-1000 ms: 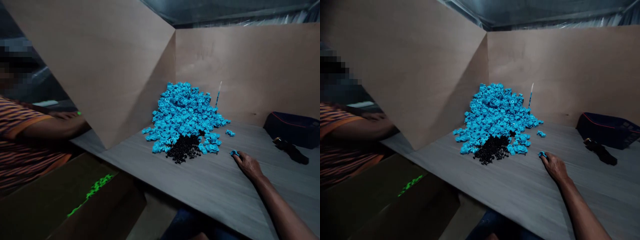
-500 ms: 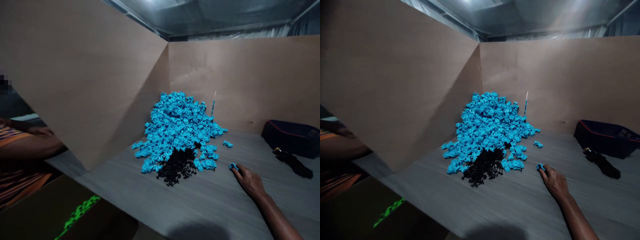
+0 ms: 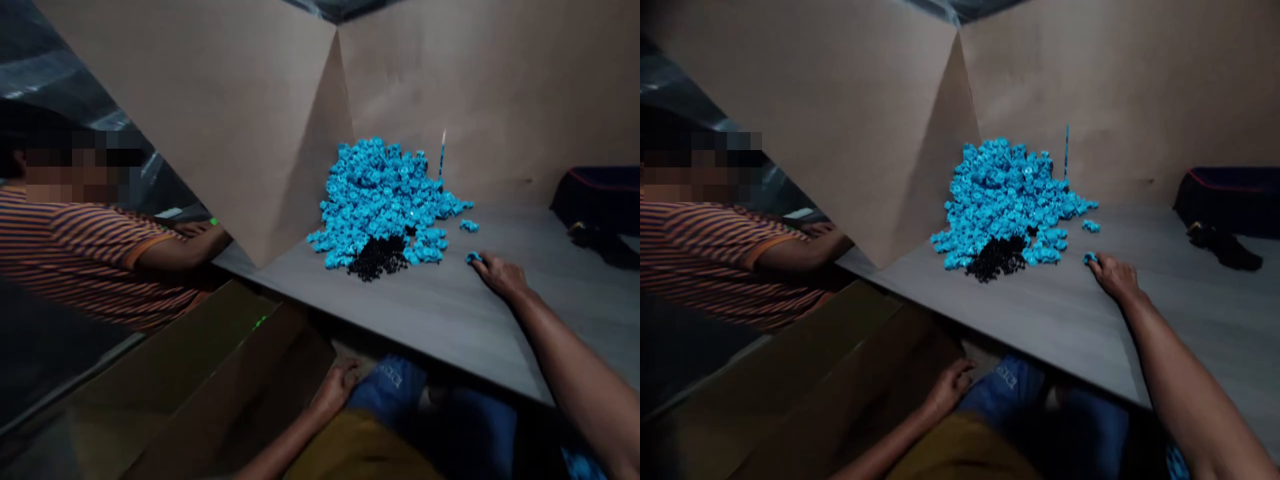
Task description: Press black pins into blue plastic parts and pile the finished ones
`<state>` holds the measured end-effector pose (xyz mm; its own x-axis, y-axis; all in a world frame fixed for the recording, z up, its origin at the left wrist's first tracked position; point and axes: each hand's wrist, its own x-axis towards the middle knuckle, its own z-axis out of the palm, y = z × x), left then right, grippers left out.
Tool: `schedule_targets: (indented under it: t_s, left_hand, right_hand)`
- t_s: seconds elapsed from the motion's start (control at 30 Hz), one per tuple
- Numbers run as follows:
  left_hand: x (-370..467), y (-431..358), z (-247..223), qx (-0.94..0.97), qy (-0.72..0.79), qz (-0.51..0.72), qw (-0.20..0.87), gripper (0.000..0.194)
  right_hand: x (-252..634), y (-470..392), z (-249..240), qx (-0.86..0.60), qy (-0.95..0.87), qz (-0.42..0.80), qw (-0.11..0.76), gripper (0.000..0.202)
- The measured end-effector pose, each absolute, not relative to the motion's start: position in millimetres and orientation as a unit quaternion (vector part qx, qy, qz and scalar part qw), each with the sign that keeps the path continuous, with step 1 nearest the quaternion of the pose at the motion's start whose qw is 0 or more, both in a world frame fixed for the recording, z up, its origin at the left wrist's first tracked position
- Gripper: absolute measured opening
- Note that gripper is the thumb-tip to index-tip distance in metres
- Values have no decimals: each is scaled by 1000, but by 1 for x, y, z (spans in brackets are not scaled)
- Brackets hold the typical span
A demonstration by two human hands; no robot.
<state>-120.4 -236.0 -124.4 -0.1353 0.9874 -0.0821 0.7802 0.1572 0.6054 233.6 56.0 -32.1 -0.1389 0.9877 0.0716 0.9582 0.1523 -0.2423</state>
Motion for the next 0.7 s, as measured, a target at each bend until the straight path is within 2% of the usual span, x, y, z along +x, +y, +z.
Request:
schedule_targets:
  t_s: [0.17, 0.27, 0.4, 0.57, 0.7]
  left_hand:
    - [-162, -313, -159, 476, 777, 270, 309, 54]
    - [-159, -338, -156, 437, 777, 297, 343, 62]
    - [-155, -331, -144, 437, 770, 303, 353, 75]
    - [-153, -315, -136, 498, 764, 224, 345, 91]
    - [-154, -307, -150, 528, 763, 140, 345, 102]
  right_hand:
    - [246, 55, -37, -660, -736, 38, 147, 49]
    - [250, 57, -40, -648, -743, 25, 166, 48]
    - [249, 58, -41, -642, -742, 22, 193, 49]
    - [248, 58, -39, -638, -743, 40, 197, 50]
    - [248, 58, -37, -642, -741, 47, 189, 52]
